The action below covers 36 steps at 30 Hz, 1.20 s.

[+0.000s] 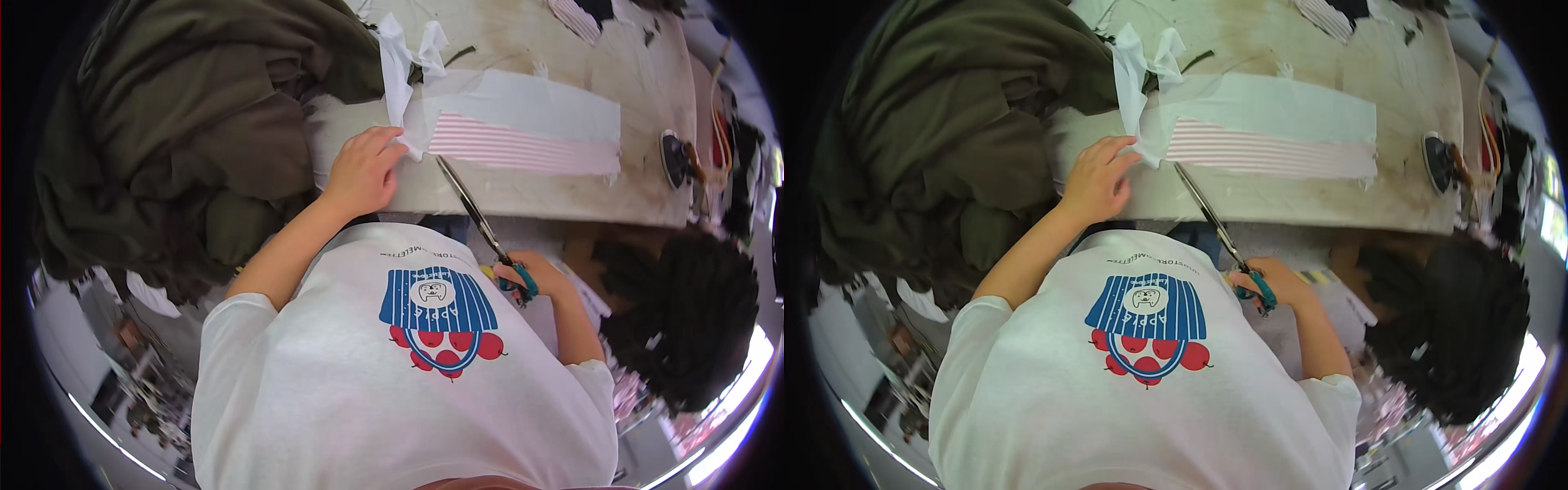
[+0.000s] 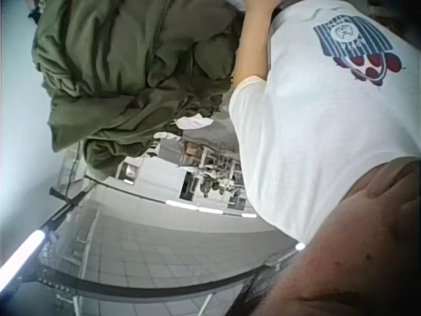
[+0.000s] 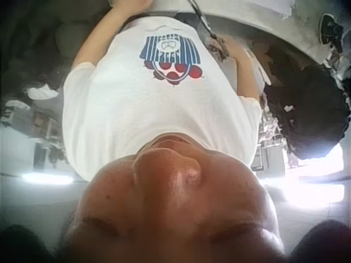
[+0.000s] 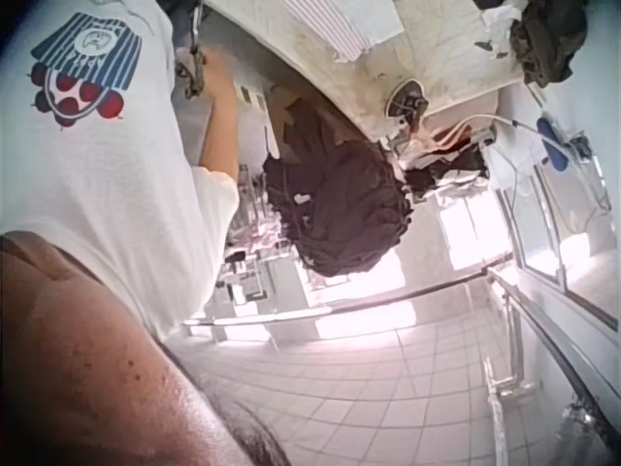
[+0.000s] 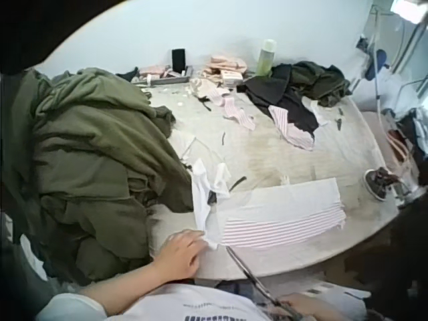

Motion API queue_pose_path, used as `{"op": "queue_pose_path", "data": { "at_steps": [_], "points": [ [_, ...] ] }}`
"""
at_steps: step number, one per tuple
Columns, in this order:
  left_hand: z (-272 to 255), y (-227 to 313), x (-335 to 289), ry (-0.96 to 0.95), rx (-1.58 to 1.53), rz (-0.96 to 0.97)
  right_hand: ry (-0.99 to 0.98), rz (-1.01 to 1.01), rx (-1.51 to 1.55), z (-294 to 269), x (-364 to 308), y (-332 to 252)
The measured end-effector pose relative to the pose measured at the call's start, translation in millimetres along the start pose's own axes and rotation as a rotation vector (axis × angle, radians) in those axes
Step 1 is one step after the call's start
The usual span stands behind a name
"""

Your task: Cutting fabric pieces to size with scissors and ironing them flat on a workbench.

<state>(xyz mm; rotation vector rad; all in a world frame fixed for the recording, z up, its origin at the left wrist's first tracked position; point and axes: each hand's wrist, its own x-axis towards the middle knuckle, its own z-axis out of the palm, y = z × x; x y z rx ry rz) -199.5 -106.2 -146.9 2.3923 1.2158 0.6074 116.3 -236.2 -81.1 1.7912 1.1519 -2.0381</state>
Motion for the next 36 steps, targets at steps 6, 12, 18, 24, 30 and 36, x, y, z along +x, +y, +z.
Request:
{"op": "queue_pose_path", "data": {
  "at_steps": [6, 12, 18, 24, 30, 36],
  "points": [
    [24.7, -64.8, 24.2, -0.098, -0.029, 0.261, 0.226, -0.023, 0.548, 115.2, 30.8, -37.2],
    [58.1, -70.4, 65.8, 0.009, -0.166, 0.179, 0.428, -0.165, 0.436, 140.9, 78.1, -37.0],
    [53.3, -69.5, 55.6, 0.043, -0.108, 0.212, 0.481, -0.197, 0.610, 174.2, 110.8, -63.2],
    [59.8, -68.0, 50.0, 0.072, -0.103, 0.198, 0.514, -0.159, 0.585, 170.2, 111.0, -74.7],
    [60.6, -58.5, 53.3, 0.082, -0.094, 0.213, 0.556, -0.095, 0.549, 161.0, 120.7, -80.7],
    [59.5, -51.5, 57.1, 0.054, -0.103, 0.166, 0.585, -0.107, 0.578, 154.8, 116.6, -87.8]
  ]
}}
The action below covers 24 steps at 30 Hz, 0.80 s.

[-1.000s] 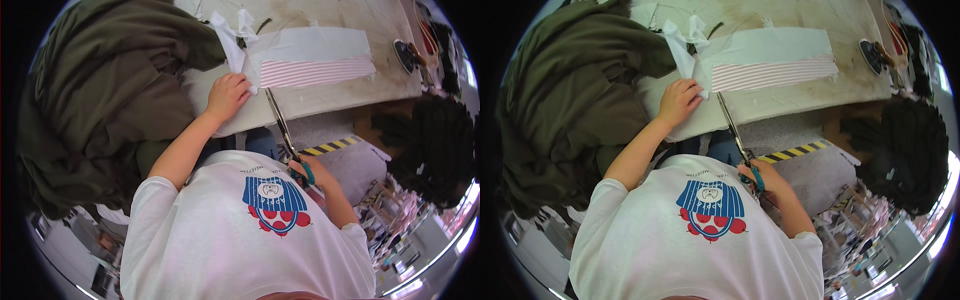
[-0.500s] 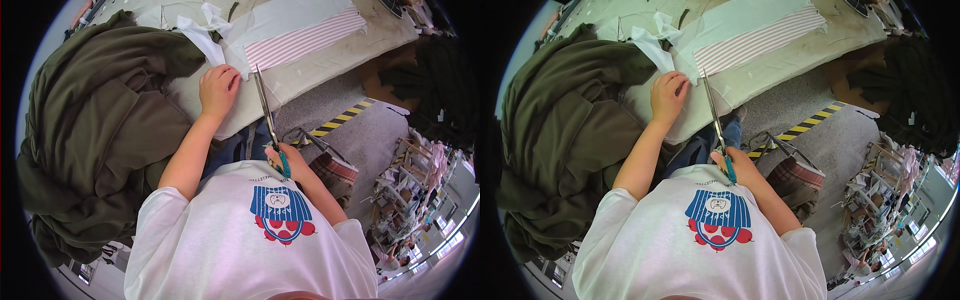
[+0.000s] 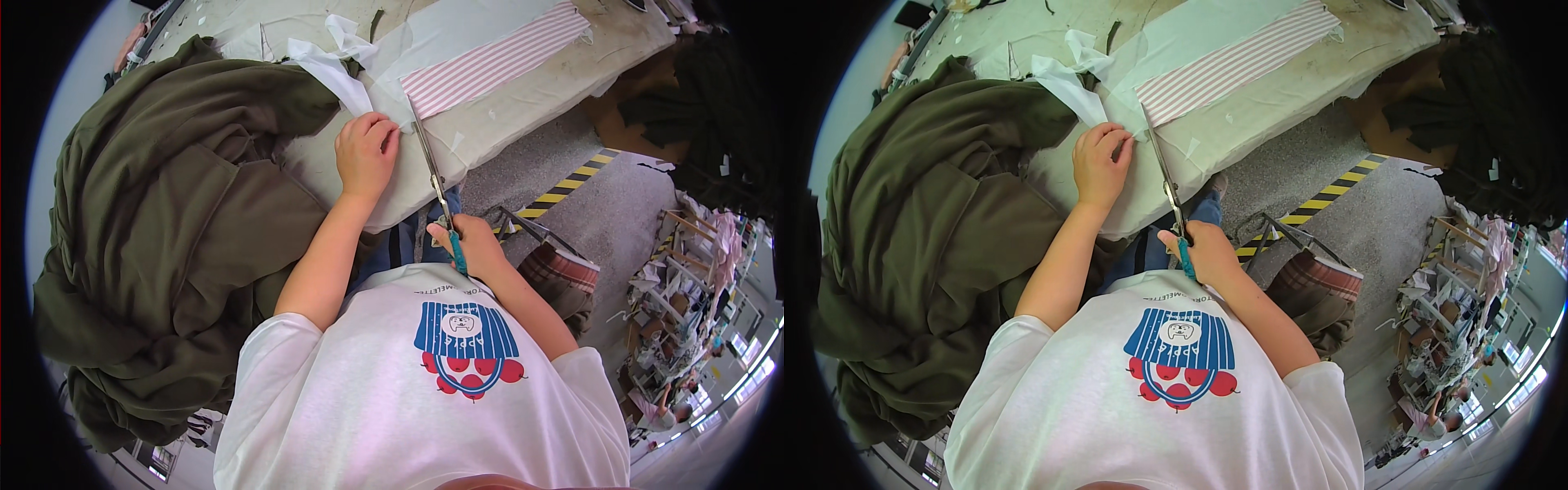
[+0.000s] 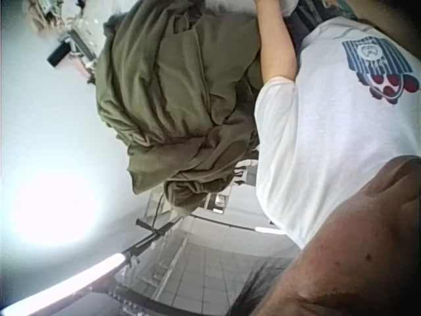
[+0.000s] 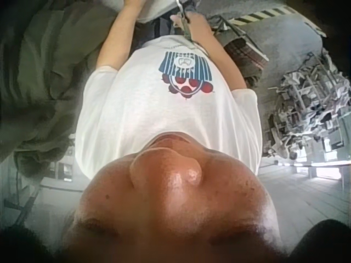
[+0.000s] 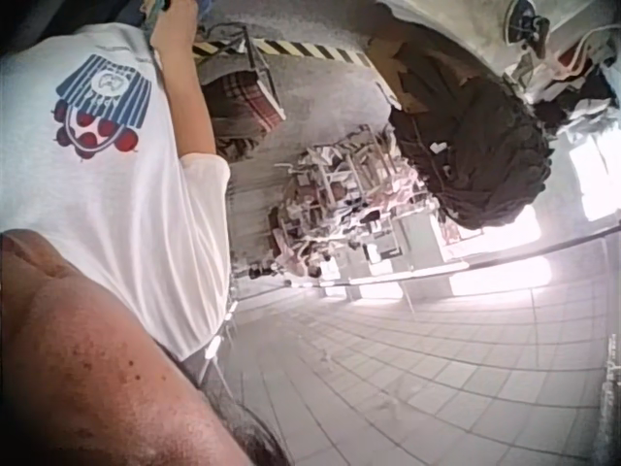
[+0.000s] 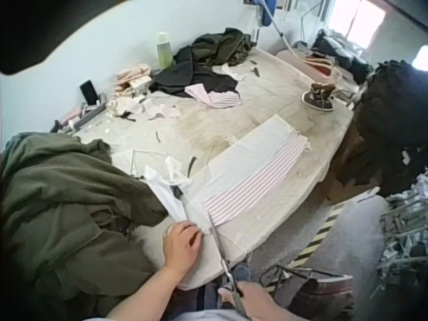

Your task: Cutting fabric pieces to size with scissors and ironing them flat on a workbench.

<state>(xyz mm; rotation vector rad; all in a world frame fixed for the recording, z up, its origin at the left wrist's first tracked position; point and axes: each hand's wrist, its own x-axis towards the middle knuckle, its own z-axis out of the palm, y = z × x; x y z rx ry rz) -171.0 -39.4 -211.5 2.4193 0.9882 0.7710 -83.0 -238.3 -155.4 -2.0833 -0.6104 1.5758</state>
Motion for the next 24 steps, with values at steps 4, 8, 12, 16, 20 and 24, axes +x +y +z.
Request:
{"op": "queue_pose_path", "data": {
  "at_steps": [4, 8, 12, 16, 20, 24],
  "points": [
    [1.2, 2.6, 4.6, 0.002, -0.001, -0.007, -0.026, -0.007, 0.040, -8.5, 2.6, -5.7],
    [-0.1, -1.8, 3.7, 0.005, -0.017, -0.019, -0.005, -0.038, 0.019, -5.9, 14.9, -15.8],
    [-4.8, -8.8, -0.6, 0.003, -0.033, -0.032, 0.010, -0.049, 0.010, -1.4, 17.0, -28.9],
    [-13.5, -10.9, 1.2, 0.022, -0.031, -0.007, 0.000, -0.051, 0.013, 0.6, 18.5, -43.7],
    [-22.6, 7.1, 12.9, 0.025, -0.050, -0.029, -0.021, 0.006, 0.078, -18.6, 7.0, -65.9],
    [-34.5, 13.6, 13.5, 0.019, -0.066, -0.069, 0.011, -0.047, 0.004, -20.8, -1.6, -74.6]
  ]
}}
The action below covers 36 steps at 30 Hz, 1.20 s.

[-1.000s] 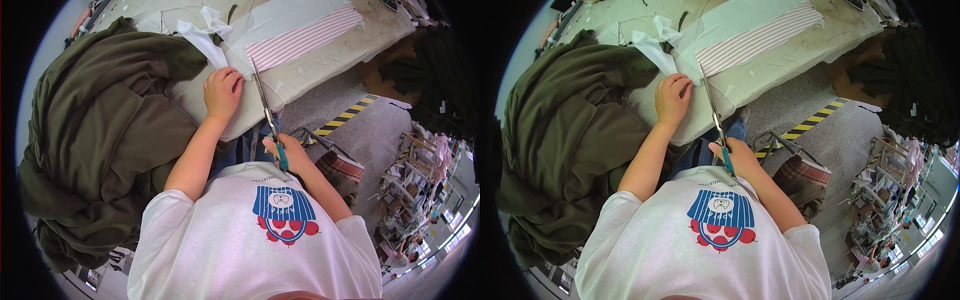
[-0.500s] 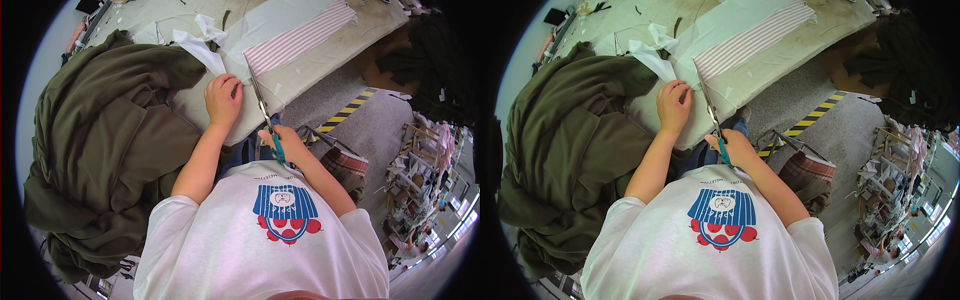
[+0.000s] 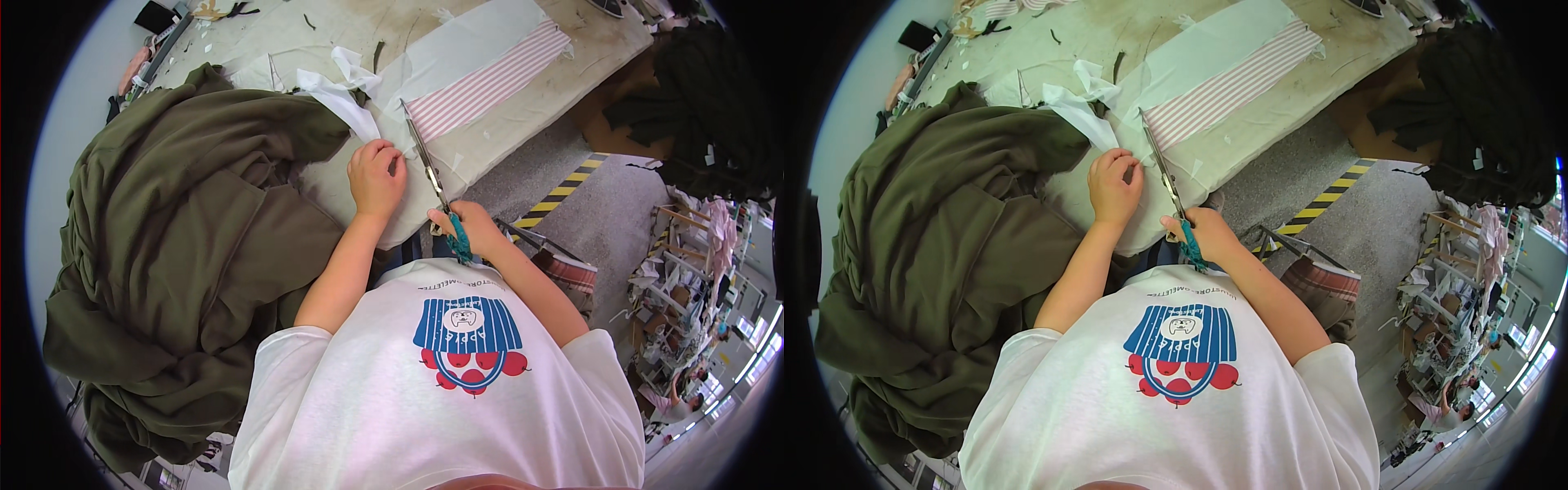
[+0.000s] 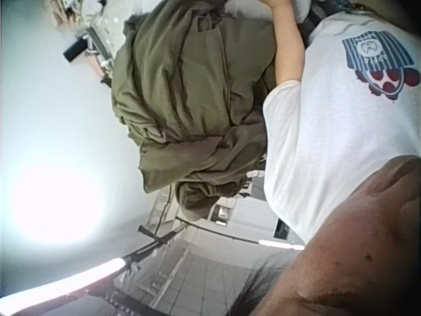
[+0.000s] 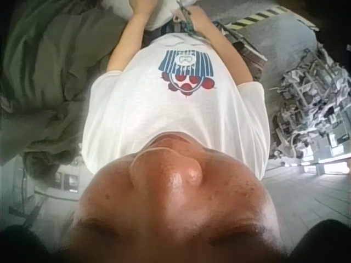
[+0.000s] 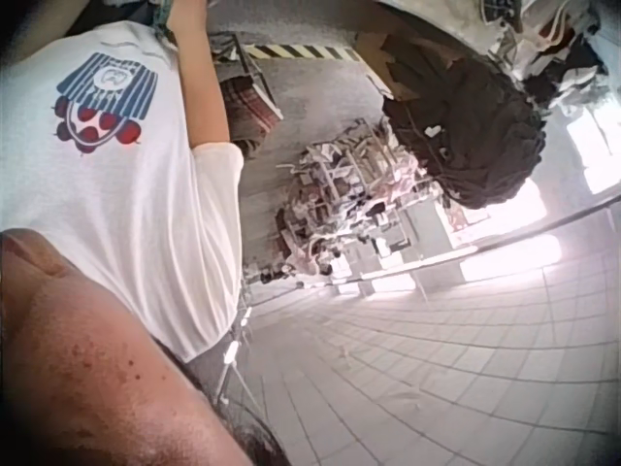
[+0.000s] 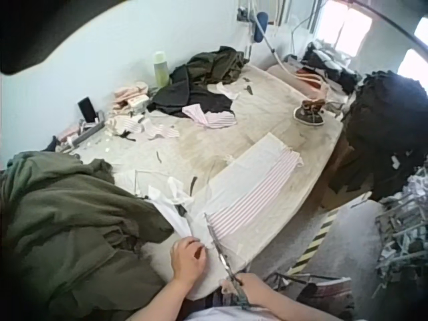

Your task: Cutting fabric pieces to size with scissors and ironing them flat on a workbench.

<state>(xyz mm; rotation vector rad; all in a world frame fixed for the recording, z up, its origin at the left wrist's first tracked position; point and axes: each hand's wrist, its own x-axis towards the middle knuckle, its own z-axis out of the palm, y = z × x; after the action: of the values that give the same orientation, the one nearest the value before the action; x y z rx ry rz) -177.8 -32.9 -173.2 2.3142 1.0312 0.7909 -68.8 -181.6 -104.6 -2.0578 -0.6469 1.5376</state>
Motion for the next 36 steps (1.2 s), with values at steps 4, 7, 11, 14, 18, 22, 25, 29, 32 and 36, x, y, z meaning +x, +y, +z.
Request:
{"op": "queue_pose_path", "data": {
  "at_steps": [4, 7, 11, 14, 18, 22, 25, 29, 32, 36],
  "points": [
    [-18.6, -7.4, -7.6, 0.002, -0.002, 0.000, -0.042, 0.041, 0.018, 10.0, -0.5, -5.1],
    [-23.5, -15.9, -5.0, 0.043, -0.115, -0.073, -0.005, -0.077, -0.179, 6.0, -1.9, -6.3],
    [-29.0, -9.3, 19.0, 0.070, -0.304, -0.218, -0.237, -0.110, -0.078, -35.7, -24.3, 3.7],
    [-26.4, 4.3, 45.2, -0.009, -0.227, -0.187, -0.306, 0.007, -0.172, -89.1, -44.0, 2.0],
    [8.3, 19.0, 88.4, -0.061, 0.191, -0.078, -0.189, -0.045, 0.060, -169.8, -51.2, 25.8],
    [34.6, 28.4, 188.6, -0.150, 0.149, -0.206, -0.010, -0.028, 0.223, -276.6, -27.6, 40.8],
    [65.3, 110.5, 278.8, 0.017, -1.097, -0.416, 0.173, -0.008, 0.242, -363.5, -6.5, 47.8],
    [127.5, 202.8, 353.1, -0.277, -1.341, -0.510, 0.317, -0.030, 0.145, -485.8, 31.0, 41.4],
    [208.2, 207.0, 352.8, -0.078, -0.289, -0.193, 0.359, -0.225, -0.012, -563.7, 67.2, 30.8],
    [256.5, 223.6, 374.8, -0.217, 0.367, -0.161, 0.386, -0.233, -0.293, -646.3, 136.5, -1.0]
  ]
}}
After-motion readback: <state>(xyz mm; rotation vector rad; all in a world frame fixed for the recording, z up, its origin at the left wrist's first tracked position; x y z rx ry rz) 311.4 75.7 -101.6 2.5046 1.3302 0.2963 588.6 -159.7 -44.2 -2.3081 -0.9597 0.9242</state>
